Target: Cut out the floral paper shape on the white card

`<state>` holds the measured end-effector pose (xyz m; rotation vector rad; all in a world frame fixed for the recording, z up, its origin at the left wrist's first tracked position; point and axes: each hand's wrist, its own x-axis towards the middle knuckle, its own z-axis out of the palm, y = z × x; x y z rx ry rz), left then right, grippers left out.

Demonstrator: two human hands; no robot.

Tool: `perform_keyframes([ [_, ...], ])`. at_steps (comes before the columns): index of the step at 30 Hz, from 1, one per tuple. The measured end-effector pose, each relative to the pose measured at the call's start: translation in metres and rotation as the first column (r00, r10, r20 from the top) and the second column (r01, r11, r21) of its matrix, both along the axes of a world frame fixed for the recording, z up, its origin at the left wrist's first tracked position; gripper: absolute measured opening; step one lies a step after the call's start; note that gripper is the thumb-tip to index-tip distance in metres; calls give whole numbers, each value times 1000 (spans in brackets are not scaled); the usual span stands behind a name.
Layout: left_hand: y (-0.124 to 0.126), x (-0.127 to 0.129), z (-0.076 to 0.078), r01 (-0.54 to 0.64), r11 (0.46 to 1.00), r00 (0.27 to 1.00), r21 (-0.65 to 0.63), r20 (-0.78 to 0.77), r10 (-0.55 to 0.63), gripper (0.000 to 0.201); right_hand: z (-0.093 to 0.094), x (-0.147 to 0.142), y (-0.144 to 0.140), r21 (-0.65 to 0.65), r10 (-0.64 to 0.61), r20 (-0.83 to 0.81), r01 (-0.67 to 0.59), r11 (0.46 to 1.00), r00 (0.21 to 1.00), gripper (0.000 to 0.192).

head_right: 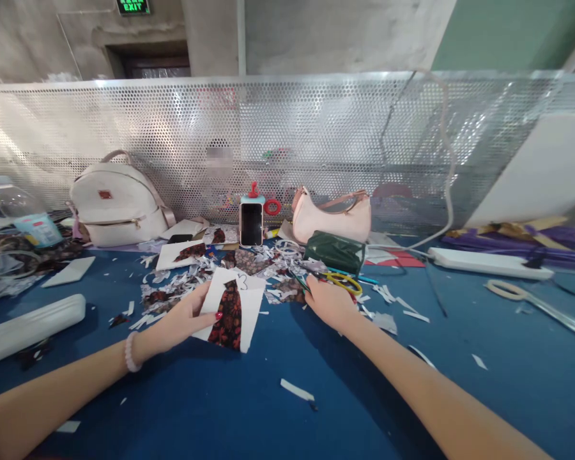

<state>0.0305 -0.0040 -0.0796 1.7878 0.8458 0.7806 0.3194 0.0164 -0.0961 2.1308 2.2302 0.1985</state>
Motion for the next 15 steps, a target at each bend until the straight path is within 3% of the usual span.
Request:
perform_keyframes([
  [5,0,-3,1,-48,994,998,-99,29,51,42,2,3,0,-15,-2,3,2,1000,1000,22],
  [15,-3,-4,7,-109,993,991,-51,75,113,44,2,5,-2,15,-31,6,31,999,1000,21],
])
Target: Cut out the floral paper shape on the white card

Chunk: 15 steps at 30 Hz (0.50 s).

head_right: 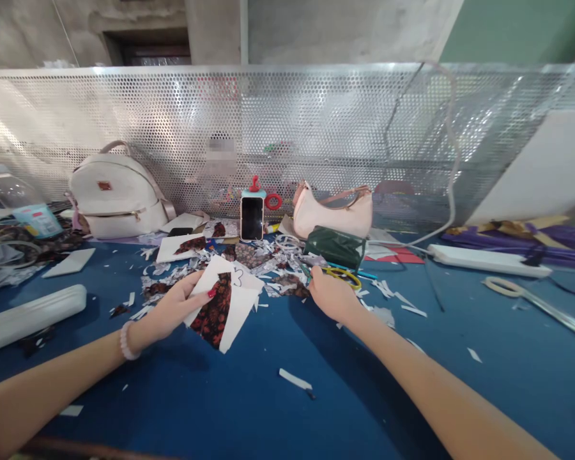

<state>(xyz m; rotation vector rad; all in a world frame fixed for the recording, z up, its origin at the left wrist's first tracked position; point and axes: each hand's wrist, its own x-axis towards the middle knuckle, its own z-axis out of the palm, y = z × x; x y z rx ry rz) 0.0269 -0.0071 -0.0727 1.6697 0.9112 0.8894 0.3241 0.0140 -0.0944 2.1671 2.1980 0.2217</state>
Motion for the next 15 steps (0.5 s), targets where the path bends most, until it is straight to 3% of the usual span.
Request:
perform_keyframes([
  [7,-2,1,7,17,999,998,48,-58,-15,42,0,1,-1,49,5,-5,-5,999,1000,21],
  [11,2,-3,9,109,981,971,161,-227,-71,36,-1,0,-3,88,25,16,-26,996,1000,21],
  [15,4,-8,15,279,932,877,231,-456,-150,30,0,2,-1,161,87,28,-90,983,996,27],
])
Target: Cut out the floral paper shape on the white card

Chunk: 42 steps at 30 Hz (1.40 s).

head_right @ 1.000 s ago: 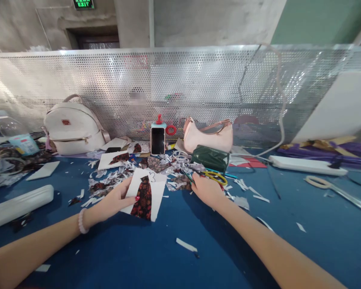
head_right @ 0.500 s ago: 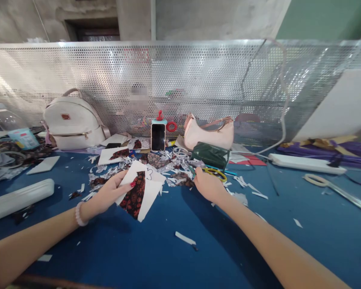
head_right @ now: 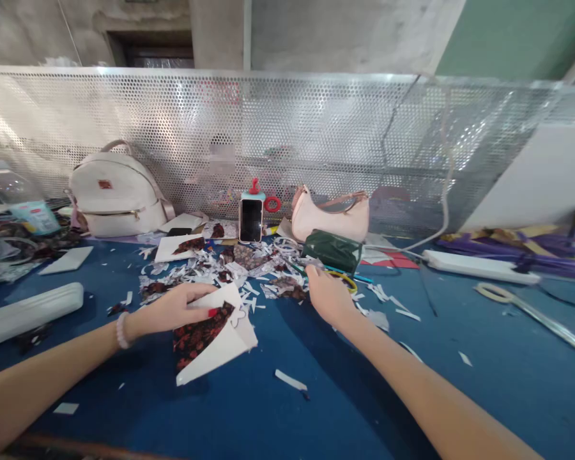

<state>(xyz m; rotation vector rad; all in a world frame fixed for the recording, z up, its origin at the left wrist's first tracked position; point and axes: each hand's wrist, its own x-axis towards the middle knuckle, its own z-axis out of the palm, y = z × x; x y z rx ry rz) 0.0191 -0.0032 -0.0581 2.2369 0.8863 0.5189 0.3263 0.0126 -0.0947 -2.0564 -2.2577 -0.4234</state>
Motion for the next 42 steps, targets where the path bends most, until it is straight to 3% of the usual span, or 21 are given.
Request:
perform_keyframes([
  [3,3,-1,2,96,995,985,-20,-141,-98,29,0,1,1,123,208,-37,-202,972,978,30],
  [5,5,-1,0,115,993,966,-27,-232,-118,28,0,-3,-3,230,436,-77,-409,883,897,28],
  [8,8,-1,-4,122,992,940,-36,-317,-127,30,2,-16,-15,303,691,-130,-636,710,711,24],
  [10,9,-1,-4,130,991,931,-29,-340,-132,31,4,-25,-24,295,777,-142,-723,625,613,23],
  [12,8,-2,-4,131,991,922,2,-368,-121,32,5,-33,-30,288,809,-124,-760,583,574,21],
  [20,6,-3,-8,190,975,896,115,-427,-124,45,2,-38,-32,249,800,-26,-771,586,599,21],
  [31,7,-3,-8,230,965,880,123,-451,-152,47,4,-35,-31,226,784,44,-771,595,619,24],
  [42,10,-4,-13,239,962,876,129,-455,-156,48,-1,-33,-28,273,801,58,-781,562,596,24],
])
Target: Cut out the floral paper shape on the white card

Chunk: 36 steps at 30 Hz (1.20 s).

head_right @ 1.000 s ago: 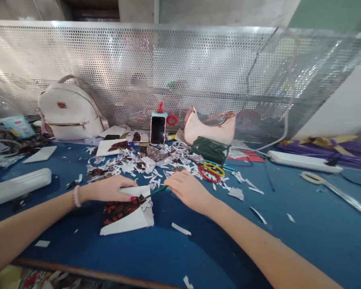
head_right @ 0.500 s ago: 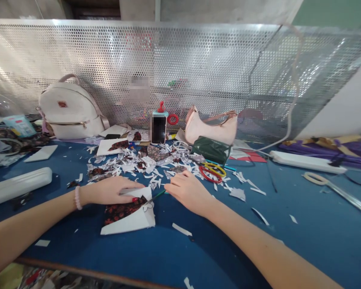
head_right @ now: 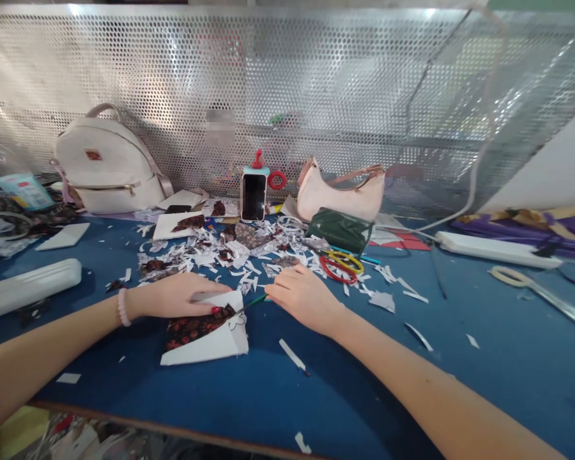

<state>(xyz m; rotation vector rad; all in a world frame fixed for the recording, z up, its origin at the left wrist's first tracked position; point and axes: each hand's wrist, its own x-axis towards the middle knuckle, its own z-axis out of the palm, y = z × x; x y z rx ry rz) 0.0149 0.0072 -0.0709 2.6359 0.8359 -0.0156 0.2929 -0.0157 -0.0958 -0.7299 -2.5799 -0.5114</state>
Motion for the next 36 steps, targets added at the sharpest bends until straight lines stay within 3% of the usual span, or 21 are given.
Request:
perform_keyframes([
  [10,-1,2,5,25,999,999,26,-24,-24,49,9,-1,-2,16,-6,98,5,1000,995,25],
  [28,-1,4,4,51,996,998,71,-42,-49,45,10,-3,-6,97,-4,79,-4,995,997,30],
  [36,-3,2,3,86,989,994,119,-75,-78,45,3,-1,-5,-58,1,-46,-3,998,999,28],
])
